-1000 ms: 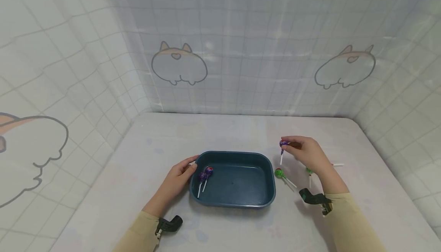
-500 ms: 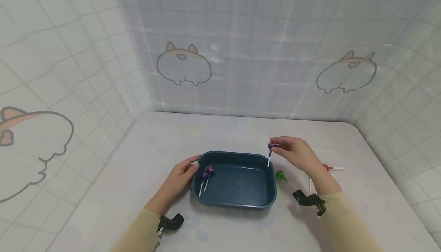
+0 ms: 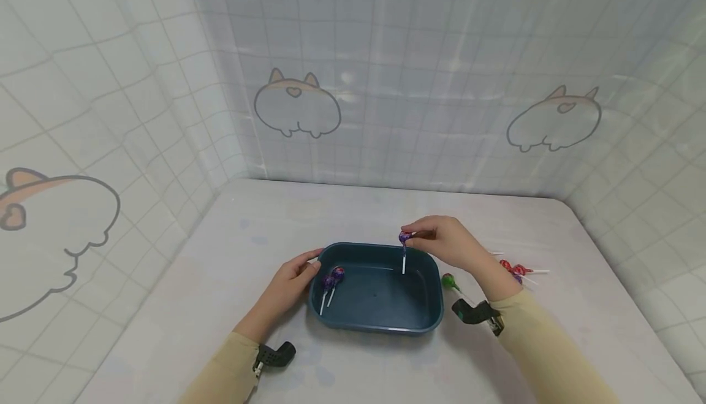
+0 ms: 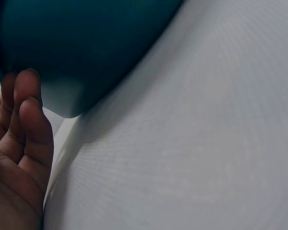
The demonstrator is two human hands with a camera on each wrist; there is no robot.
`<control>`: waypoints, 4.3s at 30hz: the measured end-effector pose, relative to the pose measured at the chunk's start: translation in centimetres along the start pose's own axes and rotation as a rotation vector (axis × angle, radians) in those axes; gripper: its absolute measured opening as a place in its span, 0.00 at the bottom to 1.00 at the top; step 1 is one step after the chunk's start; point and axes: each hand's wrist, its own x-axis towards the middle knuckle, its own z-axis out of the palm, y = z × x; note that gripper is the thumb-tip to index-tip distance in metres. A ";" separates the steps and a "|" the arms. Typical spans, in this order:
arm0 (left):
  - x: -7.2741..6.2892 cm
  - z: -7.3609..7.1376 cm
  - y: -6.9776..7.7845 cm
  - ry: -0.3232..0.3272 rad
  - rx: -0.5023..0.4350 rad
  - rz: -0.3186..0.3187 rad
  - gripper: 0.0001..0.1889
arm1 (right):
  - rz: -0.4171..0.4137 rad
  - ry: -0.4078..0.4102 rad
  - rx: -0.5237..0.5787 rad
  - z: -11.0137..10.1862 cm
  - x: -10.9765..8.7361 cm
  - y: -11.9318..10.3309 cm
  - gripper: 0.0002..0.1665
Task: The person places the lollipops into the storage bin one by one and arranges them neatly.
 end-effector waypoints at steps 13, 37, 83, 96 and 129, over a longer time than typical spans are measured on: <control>0.0 -0.1 0.6 -0.002 -0.012 -0.014 0.24 | -0.101 -0.159 0.000 3.1 2.7 -1.8 0.14; -0.2 -0.1 0.6 -0.036 -0.058 -0.023 0.25 | -0.108 -0.345 -0.037 9.7 5.8 -3.5 0.09; -0.3 0.0 0.6 -0.024 -0.035 -0.023 0.24 | -0.070 -0.410 -0.078 11.0 5.8 -3.3 0.14; -0.2 -0.1 0.4 0.000 0.000 -0.025 0.25 | -0.094 -0.375 0.005 7.6 5.5 -3.8 0.25; -0.2 0.0 0.6 0.006 0.015 -0.012 0.22 | 0.035 0.019 0.105 -1.8 -1.4 0.6 0.23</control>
